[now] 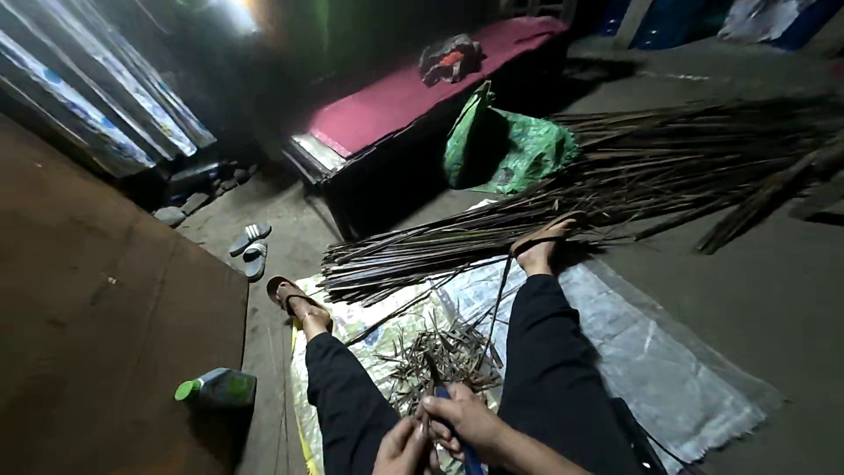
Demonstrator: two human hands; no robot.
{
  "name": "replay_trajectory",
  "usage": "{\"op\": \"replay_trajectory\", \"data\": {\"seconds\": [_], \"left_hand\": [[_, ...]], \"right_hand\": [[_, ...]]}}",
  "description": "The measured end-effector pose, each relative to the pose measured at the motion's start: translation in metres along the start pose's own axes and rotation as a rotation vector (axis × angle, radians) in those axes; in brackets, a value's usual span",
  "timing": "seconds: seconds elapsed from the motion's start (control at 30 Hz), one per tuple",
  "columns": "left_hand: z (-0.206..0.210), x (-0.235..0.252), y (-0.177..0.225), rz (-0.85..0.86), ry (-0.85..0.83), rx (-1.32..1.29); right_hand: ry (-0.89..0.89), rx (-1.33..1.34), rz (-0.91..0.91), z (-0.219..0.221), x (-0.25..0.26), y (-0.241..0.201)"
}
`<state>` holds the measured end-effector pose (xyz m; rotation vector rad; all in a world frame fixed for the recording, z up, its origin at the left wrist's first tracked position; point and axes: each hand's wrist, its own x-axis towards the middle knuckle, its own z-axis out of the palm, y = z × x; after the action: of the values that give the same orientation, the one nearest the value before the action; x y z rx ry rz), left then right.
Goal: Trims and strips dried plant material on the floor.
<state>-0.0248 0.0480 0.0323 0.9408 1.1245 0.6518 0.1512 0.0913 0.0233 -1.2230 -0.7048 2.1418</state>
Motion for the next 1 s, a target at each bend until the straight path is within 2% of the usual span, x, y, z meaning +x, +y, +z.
{"op": "replay_trajectory", "data": {"seconds": [0.1,0.17,0.23,0.43,0.7,1.0], "left_hand": [[0.013,0.03,-0.011,0.032,0.108,-0.183],[0.017,0.036,-0.014,-0.005,0.141,-0.274],[0.018,0.035,-0.018,-0.055,0.174,-0.32],[0.021,0.034,-0.026,-0.13,0.232,-0.387],[0.029,0.038,-0.031,-0.244,0.284,-0.388],[0.033,0.04,-0.042,-0.284,0.276,-0.457]], "right_hand": [[0.068,-0.247,-0.176,-0.01,0.001,0.0],[0.028,-0.379,-0.265,-0.023,0.0,0.0],[-0.025,-0.44,-0.28,-0.028,-0.001,0.008],[-0.031,-0.47,-0.257,-0.025,0.009,0.04],[0.022,-0.369,-0.225,-0.027,0.02,0.052],[0.139,-0.289,-0.19,-0.019,0.027,0.059]]}}
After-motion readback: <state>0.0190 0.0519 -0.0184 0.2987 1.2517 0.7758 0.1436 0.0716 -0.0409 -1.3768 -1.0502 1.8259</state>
